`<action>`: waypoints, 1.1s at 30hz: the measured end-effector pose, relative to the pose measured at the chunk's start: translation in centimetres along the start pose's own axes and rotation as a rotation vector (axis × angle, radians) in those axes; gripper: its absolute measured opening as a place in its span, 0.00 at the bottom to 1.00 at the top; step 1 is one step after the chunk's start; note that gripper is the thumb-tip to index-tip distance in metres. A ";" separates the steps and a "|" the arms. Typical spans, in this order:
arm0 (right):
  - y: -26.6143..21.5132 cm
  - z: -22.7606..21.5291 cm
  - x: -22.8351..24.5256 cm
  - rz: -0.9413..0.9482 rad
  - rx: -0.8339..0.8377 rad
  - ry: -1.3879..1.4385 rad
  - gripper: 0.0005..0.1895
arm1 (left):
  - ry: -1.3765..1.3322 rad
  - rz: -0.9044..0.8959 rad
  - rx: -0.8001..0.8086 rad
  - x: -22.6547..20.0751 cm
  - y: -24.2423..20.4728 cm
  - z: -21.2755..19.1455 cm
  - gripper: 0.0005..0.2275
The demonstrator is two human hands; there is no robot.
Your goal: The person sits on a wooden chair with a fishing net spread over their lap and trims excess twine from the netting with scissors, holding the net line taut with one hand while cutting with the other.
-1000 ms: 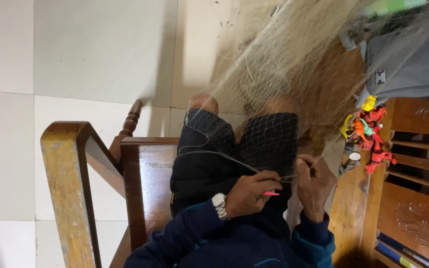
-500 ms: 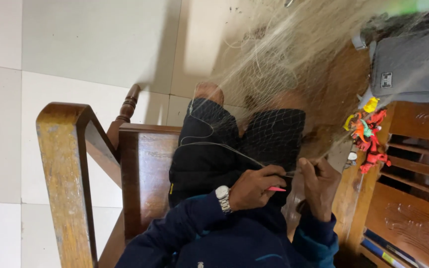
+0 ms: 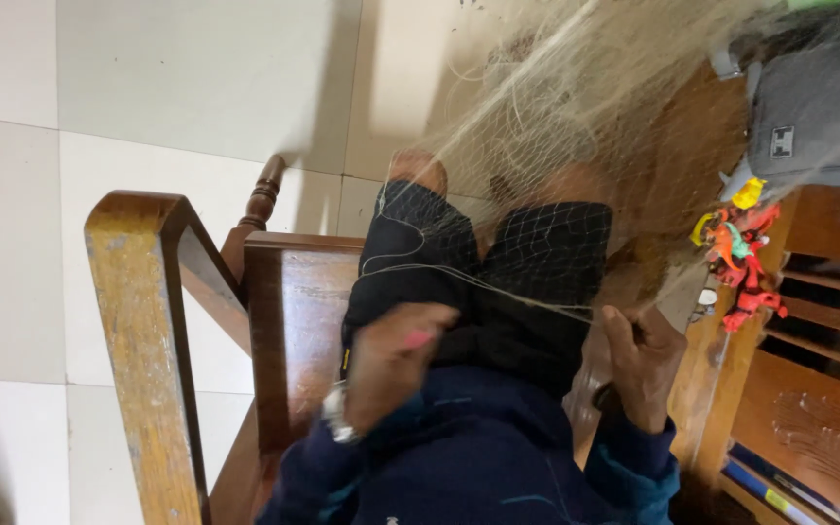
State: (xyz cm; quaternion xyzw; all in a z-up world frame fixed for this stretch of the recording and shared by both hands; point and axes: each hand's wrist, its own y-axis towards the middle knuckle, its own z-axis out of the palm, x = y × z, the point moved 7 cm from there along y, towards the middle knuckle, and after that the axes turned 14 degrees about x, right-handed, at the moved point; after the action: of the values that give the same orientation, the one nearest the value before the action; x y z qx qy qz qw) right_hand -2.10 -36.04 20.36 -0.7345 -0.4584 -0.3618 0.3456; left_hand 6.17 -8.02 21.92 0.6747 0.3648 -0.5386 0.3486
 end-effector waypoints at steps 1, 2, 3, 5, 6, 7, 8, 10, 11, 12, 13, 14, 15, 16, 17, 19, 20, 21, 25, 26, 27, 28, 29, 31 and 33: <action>0.3 0.2 0.9 -0.001 -0.001 0.008 0.15 | 0.008 0.000 0.002 1.4 -1.2 -1.4 0.06; 0.5 0.4 2.2 -0.063 -0.005 0.002 0.14 | 0.152 -0.204 -0.096 3.9 -2.8 -3.6 0.08; 0.7 0.6 3.6 -0.125 -0.005 -0.006 0.14 | 0.295 -0.412 -0.200 6.0 -4.8 -5.9 0.11; 0.7 0.7 2.7 -0.171 0.017 0.000 0.15 | 0.329 -0.611 -0.235 10.2 -7.3 -7.7 0.16; 0.7 0.9 2.5 -0.216 0.035 0.000 0.16 | 0.353 -0.808 -0.269 12.7 -9.2 -8.9 0.21; 0.4 0.7 2.0 -0.223 0.061 0.017 0.16 | 0.366 -0.825 -0.294 14.4 -9.7 -8.7 0.21; 0.3 0.7 0.6 -0.099 0.076 0.070 0.08 | 0.371 -0.700 -0.274 15.6 -9.6 -8.4 0.22; -0.3 1.2 -0.6 0.022 0.177 0.124 0.04 | 0.386 -0.634 -0.312 17.1 -11.9 -8.2 0.22; -0.6 0.8 -0.6 0.062 0.131 -0.032 0.06 | 0.449 -0.548 -0.349 17.1 -11.7 -8.3 0.19; -0.7 0.2 -0.5 0.096 0.084 -0.188 0.10 | 0.515 -0.462 -0.382 17.1 -11.6 -8.4 0.17; -0.8 0.6 -0.3 0.082 0.104 -0.181 0.10 | 0.525 -0.471 -0.404 16.9 -11.5 -8.6 0.17; -0.7 0.7 -0.4 0.091 0.098 -0.114 0.08 | 0.531 -0.431 -0.438 16.4 -11.3 -8.7 0.16; -1.0 0.6 -0.6 0.108 0.082 -0.049 0.07 | 0.531 -0.386 -0.461 16.1 -10.9 -8.6 0.16; -0.8 0.8 -0.3 0.101 0.094 -0.046 0.07 | 0.537 -0.391 -0.472 16.1 -11.1 -8.6 0.16; -0.7 0.9 0.1 0.088 0.096 -0.053 0.06 | 0.551 -0.365 -0.467 16.0 -10.8 -8.4 0.18; -0.7 1.0 0.5 0.078 0.090 -0.063 0.05 | 0.560 -0.336 -0.456 15.5 -10.7 -8.1 0.19; -0.6 1.1 0.6 0.078 0.094 -0.073 0.06 | 0.614 -0.351 -0.453 15.0 -10.8 -8.0 0.20; -0.7 0.9 0.7 0.081 0.075 -0.084 0.07 | 0.662 -0.349 -0.436 14.8 -10.1 -7.8 0.22; -0.5 0.1 -1.0 0.090 0.042 -0.248 0.14 | 0.827 -0.436 -0.251 16.1 -11.3 -6.8 0.21; -0.5 0.2 -1.4 0.101 0.061 -0.139 0.09 | 0.774 -0.546 -0.186 15.4 -10.7 -7.0 0.19; -0.2 0.5 -1.7 0.100 0.087 -0.027 0.05 | 0.726 -0.658 -0.130 14.5 -10.2 -7.2 0.17; -0.4 0.3 -1.4 0.107 0.062 -0.028 0.05 | 0.725 -0.638 -0.112 12.5 -8.7 -7.1 0.17; -0.3 0.3 -1.2 0.117 0.072 -0.003 0.05 | 0.659 -0.533 -0.121 10.0 -7.2 -7.0 0.15; -0.3 0.2 -0.9 0.126 0.071 0.019 0.06 | 0.589 -0.419 -0.124 6.1 -4.3 -6.1 0.13; -0.2 0.0 -0.4 0.099 0.079 -0.076 0.04 | 0.158 -0.265 -0.055 3.2 -1.2 -4.0 0.03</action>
State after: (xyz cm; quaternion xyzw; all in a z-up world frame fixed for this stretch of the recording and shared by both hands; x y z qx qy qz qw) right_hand -2.44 -36.11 20.05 -0.7552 -0.4483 -0.2978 0.3742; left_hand 7.49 -3.60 19.36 0.6513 0.4915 -0.5149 0.2629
